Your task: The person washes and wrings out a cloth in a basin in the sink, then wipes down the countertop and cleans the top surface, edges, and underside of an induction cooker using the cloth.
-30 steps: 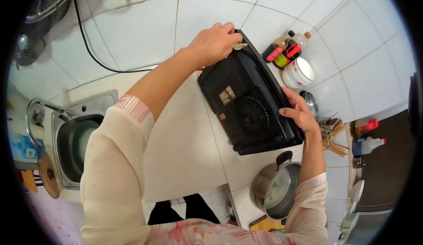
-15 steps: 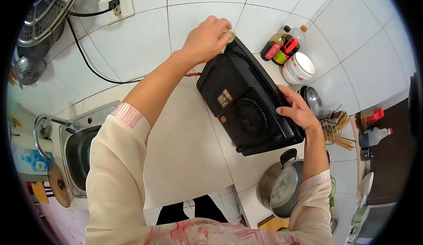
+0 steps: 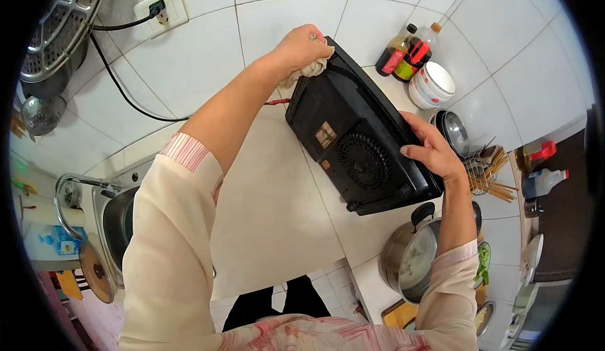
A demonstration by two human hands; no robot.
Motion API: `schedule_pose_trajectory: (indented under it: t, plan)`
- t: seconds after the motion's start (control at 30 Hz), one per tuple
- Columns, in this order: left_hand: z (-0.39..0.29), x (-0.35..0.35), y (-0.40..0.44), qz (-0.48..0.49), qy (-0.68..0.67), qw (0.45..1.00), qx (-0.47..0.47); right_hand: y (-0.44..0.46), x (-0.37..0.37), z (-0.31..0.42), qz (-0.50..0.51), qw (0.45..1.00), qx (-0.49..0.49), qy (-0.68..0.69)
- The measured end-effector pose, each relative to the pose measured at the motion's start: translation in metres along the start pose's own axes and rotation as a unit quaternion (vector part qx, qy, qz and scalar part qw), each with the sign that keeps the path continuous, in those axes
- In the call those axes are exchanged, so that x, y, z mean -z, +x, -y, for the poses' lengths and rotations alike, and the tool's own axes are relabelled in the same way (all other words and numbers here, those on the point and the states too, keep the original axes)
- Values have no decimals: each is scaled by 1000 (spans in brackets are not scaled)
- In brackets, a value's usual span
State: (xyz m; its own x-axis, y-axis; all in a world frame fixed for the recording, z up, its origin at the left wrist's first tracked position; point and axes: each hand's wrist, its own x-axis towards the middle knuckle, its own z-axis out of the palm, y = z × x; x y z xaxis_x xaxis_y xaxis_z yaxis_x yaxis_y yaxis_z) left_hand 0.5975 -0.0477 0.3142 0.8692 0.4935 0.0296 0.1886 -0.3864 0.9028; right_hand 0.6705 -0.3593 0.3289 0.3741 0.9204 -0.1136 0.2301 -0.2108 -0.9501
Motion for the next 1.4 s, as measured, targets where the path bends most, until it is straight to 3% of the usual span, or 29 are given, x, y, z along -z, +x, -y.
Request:
schedule_pose_trajectory:
  t: [0.23,0.3,0.33,0.4,0.53,0.6,0.7,0.97,1.17,1.23,1.4]
  plan:
    - [8,3,-9,9,-33,999,15,0,1,0,0,999,-35,29]
    - [12,11,-16,69,-213,974,43,1,1,2,5,999,-33,27]
    - [17,11,-16,69,-211,974,45,2,2,2,13,999,-32,25]
    - [24,10,-16,58,-350,932,67,1,2,0,12,1000,-18,18]
    - [20,10,-11,71,-323,942,51,2,5,-8,-10,1000,-6,-10]
    - [13,10,-3,41,-92,994,44,2,2,0,-6,1000,-7,-3]
    - [15,9,4,79,-96,992,34,0,4,-8,-19,999,13,-39]
    - [37,8,-23,14,-272,962,17,0,3,-5,18,1000,-11,-6]
    - [45,30,-51,-44,-191,980,-20,-1,-3,2,-6,999,0,-33]
    - [43,33,-46,-63,-32,983,-172,0,-4,7,9,999,-7,-32]
    - [29,19,-39,-32,65,972,-223,0,-6,7,5,1000,-9,-16]
